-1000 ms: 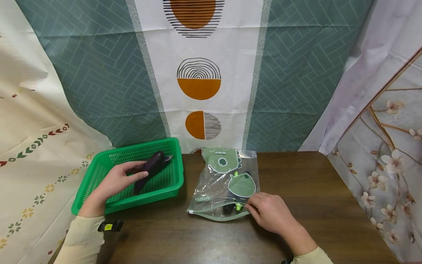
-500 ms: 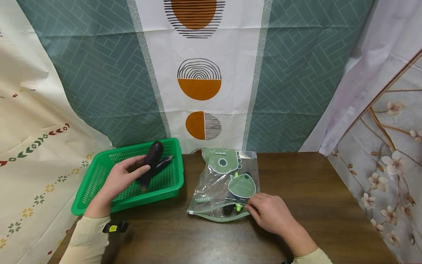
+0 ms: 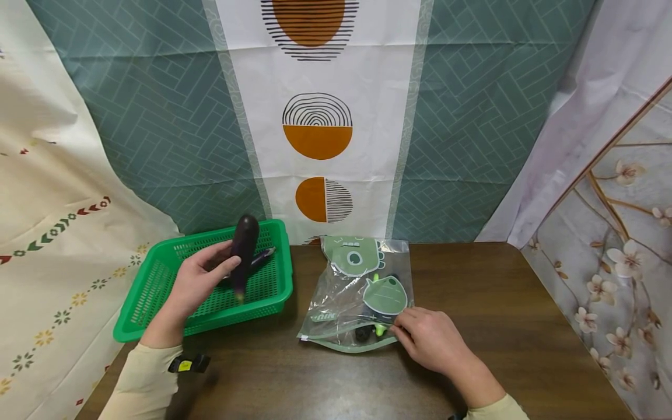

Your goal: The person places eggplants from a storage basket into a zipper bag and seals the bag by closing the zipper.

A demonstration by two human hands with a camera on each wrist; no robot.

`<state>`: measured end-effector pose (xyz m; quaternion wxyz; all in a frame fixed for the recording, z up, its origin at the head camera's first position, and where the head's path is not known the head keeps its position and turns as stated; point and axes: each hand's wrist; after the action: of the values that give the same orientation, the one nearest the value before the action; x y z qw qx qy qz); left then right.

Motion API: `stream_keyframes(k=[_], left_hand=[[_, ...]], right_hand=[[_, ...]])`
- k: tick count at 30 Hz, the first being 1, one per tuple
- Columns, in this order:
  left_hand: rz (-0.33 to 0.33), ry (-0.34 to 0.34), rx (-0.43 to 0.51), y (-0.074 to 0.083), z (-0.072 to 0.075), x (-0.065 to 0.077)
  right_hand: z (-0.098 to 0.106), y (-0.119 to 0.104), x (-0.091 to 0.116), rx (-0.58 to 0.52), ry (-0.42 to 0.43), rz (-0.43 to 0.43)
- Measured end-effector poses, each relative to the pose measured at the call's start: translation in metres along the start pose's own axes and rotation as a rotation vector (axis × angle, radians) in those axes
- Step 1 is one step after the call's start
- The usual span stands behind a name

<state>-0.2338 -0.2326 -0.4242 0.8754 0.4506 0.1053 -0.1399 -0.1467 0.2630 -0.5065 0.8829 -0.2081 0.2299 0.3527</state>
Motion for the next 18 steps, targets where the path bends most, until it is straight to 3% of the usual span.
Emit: stream_keyframes(k=[18], left_hand=[[-0.068, 0.127, 0.239, 0.013, -0.005, 0.001]], right_hand=[[0.000, -0.002, -0.002, -0.015, -0.006, -0.004]])
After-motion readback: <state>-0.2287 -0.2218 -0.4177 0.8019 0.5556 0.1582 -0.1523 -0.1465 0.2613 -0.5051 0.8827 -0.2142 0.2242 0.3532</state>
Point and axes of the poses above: each hand's wrist, its own x-axis away from the middle knuckle, its own z-axis out of the back of the hand, y = z × x, and after that the axes turned 9 degrees about -x, right-handed
